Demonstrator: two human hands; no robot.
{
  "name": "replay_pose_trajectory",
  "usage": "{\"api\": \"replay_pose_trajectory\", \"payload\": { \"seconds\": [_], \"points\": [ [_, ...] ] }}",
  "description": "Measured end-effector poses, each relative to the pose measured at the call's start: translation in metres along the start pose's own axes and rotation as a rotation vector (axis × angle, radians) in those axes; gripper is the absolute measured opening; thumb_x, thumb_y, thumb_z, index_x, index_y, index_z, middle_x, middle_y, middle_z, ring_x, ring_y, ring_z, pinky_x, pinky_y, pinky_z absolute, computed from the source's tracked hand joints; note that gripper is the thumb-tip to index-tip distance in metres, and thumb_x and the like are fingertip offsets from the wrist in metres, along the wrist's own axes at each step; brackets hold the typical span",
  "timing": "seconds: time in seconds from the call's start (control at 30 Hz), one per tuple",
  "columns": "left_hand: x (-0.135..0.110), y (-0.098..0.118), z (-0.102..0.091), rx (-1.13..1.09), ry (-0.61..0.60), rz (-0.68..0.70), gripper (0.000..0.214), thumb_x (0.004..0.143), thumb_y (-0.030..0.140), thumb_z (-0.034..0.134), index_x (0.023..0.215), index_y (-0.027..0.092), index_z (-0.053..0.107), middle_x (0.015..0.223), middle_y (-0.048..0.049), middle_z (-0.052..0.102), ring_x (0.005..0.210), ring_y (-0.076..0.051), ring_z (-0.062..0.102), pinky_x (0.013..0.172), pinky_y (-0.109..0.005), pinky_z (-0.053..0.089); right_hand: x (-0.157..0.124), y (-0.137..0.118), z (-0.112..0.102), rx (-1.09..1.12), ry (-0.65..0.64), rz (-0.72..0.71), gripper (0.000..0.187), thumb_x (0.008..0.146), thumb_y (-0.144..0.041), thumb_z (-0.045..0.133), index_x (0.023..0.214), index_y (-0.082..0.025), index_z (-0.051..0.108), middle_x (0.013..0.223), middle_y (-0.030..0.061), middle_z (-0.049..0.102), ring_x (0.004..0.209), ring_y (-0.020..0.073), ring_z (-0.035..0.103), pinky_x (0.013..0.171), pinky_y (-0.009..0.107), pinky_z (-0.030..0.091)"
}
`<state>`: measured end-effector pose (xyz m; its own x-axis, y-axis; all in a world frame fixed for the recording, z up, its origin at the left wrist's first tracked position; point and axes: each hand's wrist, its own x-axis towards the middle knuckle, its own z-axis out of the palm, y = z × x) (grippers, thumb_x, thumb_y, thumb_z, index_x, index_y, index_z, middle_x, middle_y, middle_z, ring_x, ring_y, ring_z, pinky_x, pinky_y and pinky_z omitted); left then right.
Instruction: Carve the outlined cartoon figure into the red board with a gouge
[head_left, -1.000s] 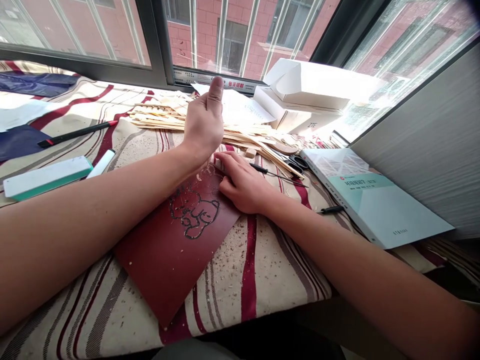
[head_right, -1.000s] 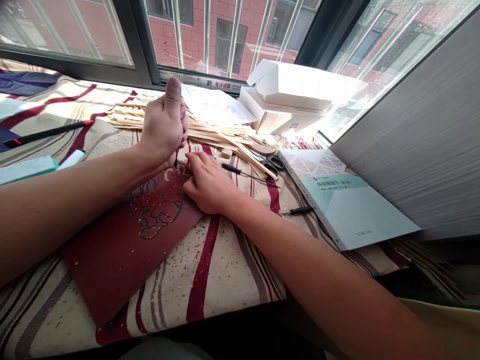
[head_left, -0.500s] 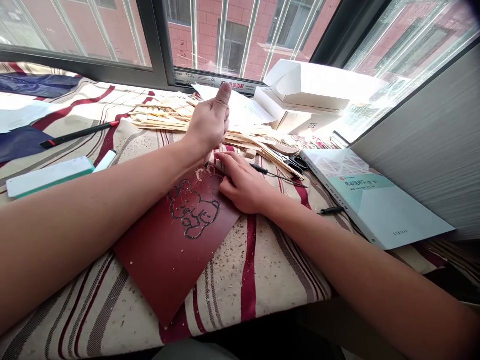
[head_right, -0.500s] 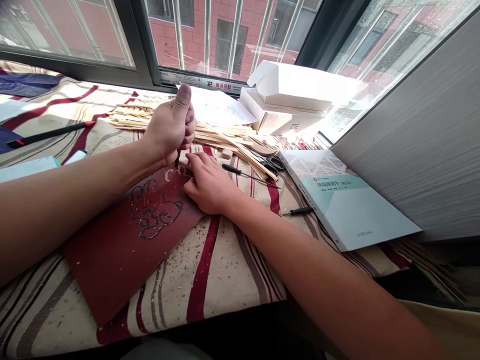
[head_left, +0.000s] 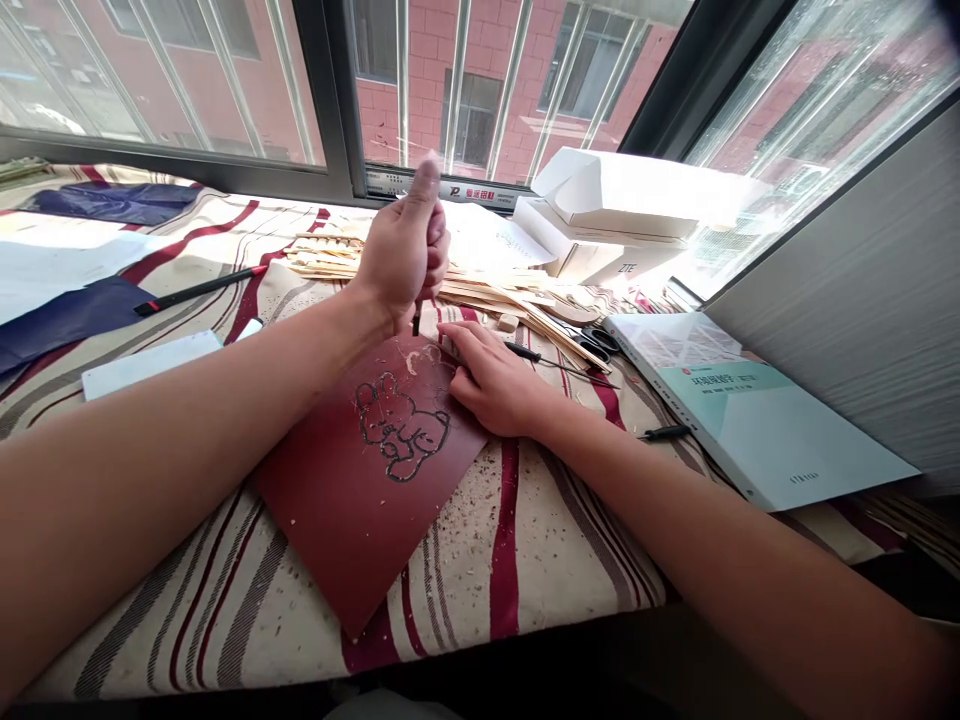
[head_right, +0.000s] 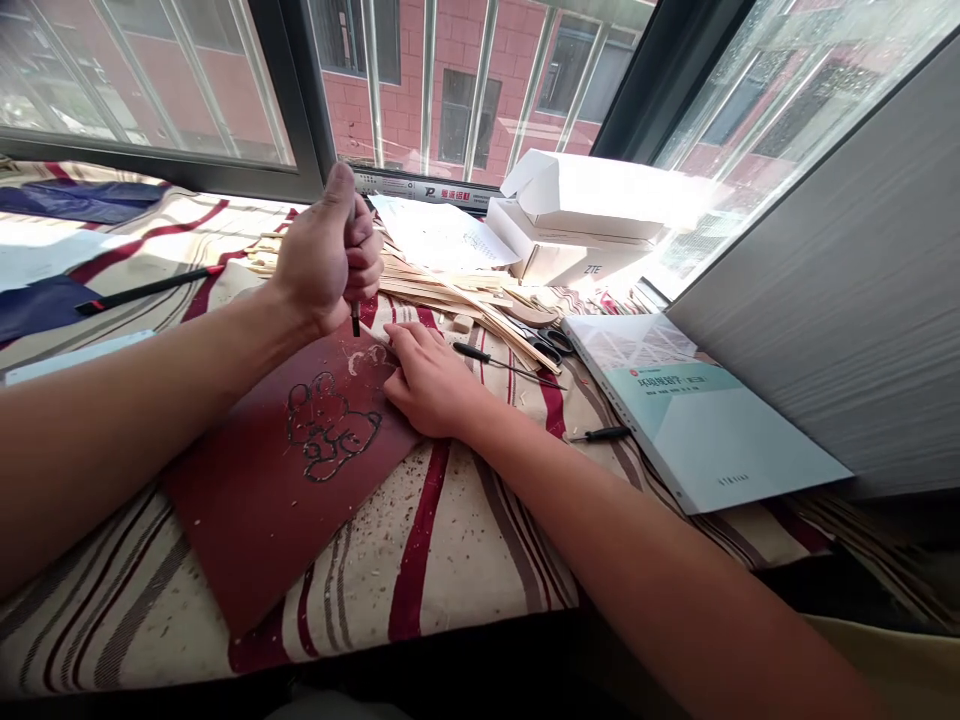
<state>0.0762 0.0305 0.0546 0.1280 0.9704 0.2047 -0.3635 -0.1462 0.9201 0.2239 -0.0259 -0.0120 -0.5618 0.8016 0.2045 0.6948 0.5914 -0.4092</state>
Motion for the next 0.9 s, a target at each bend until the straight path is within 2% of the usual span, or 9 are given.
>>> {"api": "replay_pose_trajectory", "payload": {
  "seconds": [0.17, 0.3, 0.43, 0.6, 0.73, 0.83, 0.9],
  "points": [
    [-0.006, -0.008, -0.001, 0.008, 0.108, -0.013, 0.061, 0.113, 0.044, 0.042, 0.057, 0.021, 0.037, 0.044, 0.0064, 0.026, 0.036, -0.006, 0.015, 0.038, -0.024, 0.007, -0.001, 0.000, -0.001, 0.008, -0.021, -0.046, 0.067, 0.093, -0.019, 0.042, 0.156, 0.003, 0.042, 0.157, 0.0273, 0.052, 0.148, 0.0348, 0.049, 0.128, 0.055, 0.039],
    [-0.008, -0.018, 0.002, 0.034, 0.167, 0.050, 0.060, 0.111, 0.040, 0.045, 0.055, 0.022, 0.038, 0.044, 0.0052, 0.027, 0.038, -0.007, 0.014, 0.039, -0.027, 0.007, -0.003, 0.000, -0.002, 0.032, -0.023, -0.062, 0.069, 0.093, -0.019, 0.041, 0.158, 0.002, 0.040, 0.158, 0.0264, 0.051, 0.150, 0.0336, 0.047, 0.128, 0.055, 0.038],
    [-0.005, -0.017, -0.002, 0.018, 0.173, 0.010, 0.059, 0.112, 0.043, 0.042, 0.057, 0.022, 0.038, 0.044, 0.0049, 0.025, 0.039, -0.008, 0.013, 0.042, -0.028, 0.006, -0.004, -0.002, -0.005, 0.046, -0.040, -0.064, 0.069, 0.092, -0.018, 0.040, 0.158, 0.003, 0.040, 0.153, 0.0266, 0.053, 0.147, 0.0344, 0.049, 0.127, 0.055, 0.039],
    [-0.005, -0.017, -0.005, -0.007, 0.109, 0.007, 0.053, 0.103, 0.049, 0.058, 0.062, 0.023, 0.037, 0.047, 0.0050, 0.027, 0.043, -0.009, 0.013, 0.045, -0.030, 0.007, -0.004, -0.005, -0.007, 0.037, -0.041, -0.054, 0.065, 0.094, -0.018, 0.040, 0.156, -0.001, 0.042, 0.149, 0.0252, 0.057, 0.144, 0.0333, 0.052, 0.126, 0.056, 0.041],
    [-0.007, -0.018, -0.001, 0.021, 0.137, 0.007, 0.050, 0.104, 0.048, 0.050, 0.062, 0.024, 0.037, 0.050, 0.0035, 0.023, 0.047, -0.011, 0.011, 0.046, -0.030, 0.006, -0.004, -0.003, -0.007, 0.042, -0.044, -0.059, 0.063, 0.094, -0.018, 0.041, 0.156, -0.006, 0.043, 0.151, 0.0235, 0.057, 0.145, 0.0315, 0.053, 0.127, 0.056, 0.040],
    [-0.008, -0.017, 0.001, 0.029, 0.165, 0.003, 0.051, 0.107, 0.045, 0.045, 0.061, 0.024, 0.037, 0.050, 0.0033, 0.023, 0.047, -0.011, 0.010, 0.046, -0.030, 0.007, -0.007, -0.001, -0.017, 0.048, -0.102, -0.102, 0.070, 0.094, -0.019, 0.044, 0.163, -0.006, 0.035, 0.163, 0.0245, 0.047, 0.154, 0.0315, 0.045, 0.131, 0.058, 0.035],
    [-0.008, -0.018, 0.001, 0.045, 0.150, 0.015, 0.052, 0.109, 0.044, 0.043, 0.061, 0.024, 0.038, 0.051, 0.0034, 0.024, 0.047, -0.011, 0.011, 0.046, -0.030, 0.008, -0.011, 0.002, -0.031, 0.051, -0.225, -0.149, 0.077, 0.099, -0.028, 0.050, 0.169, -0.007, 0.027, 0.175, 0.0234, 0.032, 0.163, 0.0325, 0.034, 0.134, 0.059, 0.028]
  ]
}}
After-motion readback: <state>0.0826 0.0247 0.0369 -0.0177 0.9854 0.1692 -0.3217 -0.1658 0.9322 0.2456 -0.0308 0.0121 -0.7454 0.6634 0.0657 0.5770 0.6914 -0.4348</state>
